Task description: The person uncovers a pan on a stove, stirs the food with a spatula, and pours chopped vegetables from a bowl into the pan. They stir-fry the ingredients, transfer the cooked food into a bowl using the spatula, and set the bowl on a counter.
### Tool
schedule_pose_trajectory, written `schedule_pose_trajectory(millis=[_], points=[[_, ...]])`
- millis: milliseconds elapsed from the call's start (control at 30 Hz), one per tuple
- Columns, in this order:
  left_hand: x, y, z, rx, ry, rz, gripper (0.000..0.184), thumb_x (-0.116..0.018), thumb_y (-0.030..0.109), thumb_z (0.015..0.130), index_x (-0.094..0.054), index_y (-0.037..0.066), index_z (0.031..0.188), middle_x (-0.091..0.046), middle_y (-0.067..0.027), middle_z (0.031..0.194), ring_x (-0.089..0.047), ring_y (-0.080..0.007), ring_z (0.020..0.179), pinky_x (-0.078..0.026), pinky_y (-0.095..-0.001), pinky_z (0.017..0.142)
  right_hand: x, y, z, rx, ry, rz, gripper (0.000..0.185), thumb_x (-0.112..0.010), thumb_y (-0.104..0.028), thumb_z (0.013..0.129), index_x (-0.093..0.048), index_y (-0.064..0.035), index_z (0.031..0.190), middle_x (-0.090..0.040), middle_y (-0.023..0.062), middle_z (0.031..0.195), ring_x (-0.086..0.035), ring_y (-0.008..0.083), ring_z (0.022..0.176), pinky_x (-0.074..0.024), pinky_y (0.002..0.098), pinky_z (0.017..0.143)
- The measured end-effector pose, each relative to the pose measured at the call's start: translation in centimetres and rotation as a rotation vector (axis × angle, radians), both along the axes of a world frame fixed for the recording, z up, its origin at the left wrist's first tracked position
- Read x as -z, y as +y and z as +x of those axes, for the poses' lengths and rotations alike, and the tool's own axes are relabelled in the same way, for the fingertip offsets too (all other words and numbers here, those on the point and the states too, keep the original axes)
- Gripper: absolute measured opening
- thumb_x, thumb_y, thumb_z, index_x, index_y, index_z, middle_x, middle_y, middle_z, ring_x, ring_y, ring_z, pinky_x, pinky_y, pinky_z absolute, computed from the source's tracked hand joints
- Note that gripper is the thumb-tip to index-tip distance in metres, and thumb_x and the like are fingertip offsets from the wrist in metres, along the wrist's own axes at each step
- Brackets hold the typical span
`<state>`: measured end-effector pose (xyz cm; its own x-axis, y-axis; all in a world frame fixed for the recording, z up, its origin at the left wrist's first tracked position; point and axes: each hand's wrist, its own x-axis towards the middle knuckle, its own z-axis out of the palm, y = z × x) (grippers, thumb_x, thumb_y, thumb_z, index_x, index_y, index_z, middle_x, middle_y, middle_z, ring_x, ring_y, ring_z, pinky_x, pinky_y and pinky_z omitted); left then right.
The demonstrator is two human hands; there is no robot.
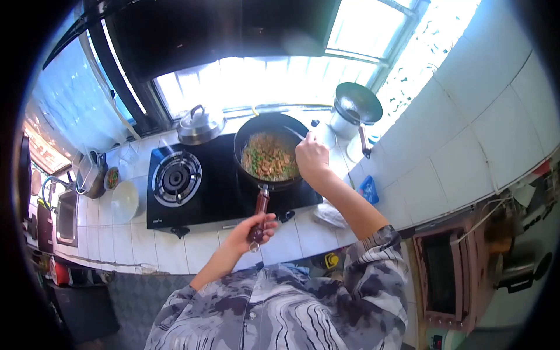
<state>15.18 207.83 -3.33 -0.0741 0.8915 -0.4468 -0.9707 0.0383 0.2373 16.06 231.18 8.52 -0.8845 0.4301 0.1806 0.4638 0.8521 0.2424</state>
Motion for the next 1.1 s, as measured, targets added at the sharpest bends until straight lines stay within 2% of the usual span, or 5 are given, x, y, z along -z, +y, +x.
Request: schedule_pose_trajectory(millis=[100,333,433,533,1100], points=[[-2.2,-1.6,0.7,-0.105,0.042,0.038,0.052,-0.037,0.046,0.09,-0.046,0.001,0.113,-0.053,-0.0199,0.108,-0.052,-0.0339,0.103,-0.041,-0.0482,0.09,2.1,-1.2,3.4,-0.046,-0.025,-0.165,0.026,-0.055,-0.004,0.072,-0.055,0.0025,0.097,-0.052,0.018,0.097,-0.059,0.0299,0.086,-0.0494,0.0375,0.07],[4.6,-7.4,3.8,-0.135,0.271,-0.221,0.037,-0.045,0.026,0.089,-0.044,-0.001,0.115,-0.054,-0.018,0.108,-0.054,-0.03,0.101,-0.044,-0.0421,0.087,5.8,-1.4,11.7,0.463,0.853,-0.887,0.025,-0.054,-0.023,0.084,-0.056,0.001,0.085,-0.06,0.0176,0.075,-0.059,0.0315,0.071,-0.0453,0.0396,0.063],[6.1,-8.8,6.2,-0.1,0.279,-0.313,0.03,-0.049,0.018,0.086,-0.045,0.003,0.112,-0.057,-0.0138,0.104,-0.055,-0.0237,0.097,-0.045,-0.0351,0.083,21.4,-2.1,13.4,0.347,0.419,-1.175,0.037,-0.047,-0.035,0.087,-0.059,-0.0003,0.078,-0.06,0.0141,0.066,-0.059,0.025,0.058,-0.0446,0.0364,0.053],[5.3,-8.2,7.9,-0.063,0.375,-0.45,0.032,-0.048,0.016,0.087,-0.045,0.0,0.114,-0.056,-0.016,0.102,-0.056,-0.0254,0.096,-0.046,-0.0369,0.083,22.5,-7.5,12.0,0.481,0.305,-1.654,0.044,-0.043,-0.042,0.089,-0.059,-0.0024,0.079,-0.053,0.0039,0.054,-0.045,0.0094,0.04,-0.0344,0.0245,0.036],[3.4,-3.6,8.8,-0.168,0.388,-0.48,0.025,-0.047,0.009,0.086,-0.046,-0.001,0.109,-0.057,-0.0157,0.096,-0.056,-0.024,0.089,-0.047,-0.036,0.08,29.1,-8.5,9.9,0.452,0.631,-1.86,0.043,-0.032,-0.035,0.094,-0.051,-0.0024,0.074,-0.047,0.0041,0.052,-0.04,0.0114,0.035,-0.0299,0.0256,0.03]])
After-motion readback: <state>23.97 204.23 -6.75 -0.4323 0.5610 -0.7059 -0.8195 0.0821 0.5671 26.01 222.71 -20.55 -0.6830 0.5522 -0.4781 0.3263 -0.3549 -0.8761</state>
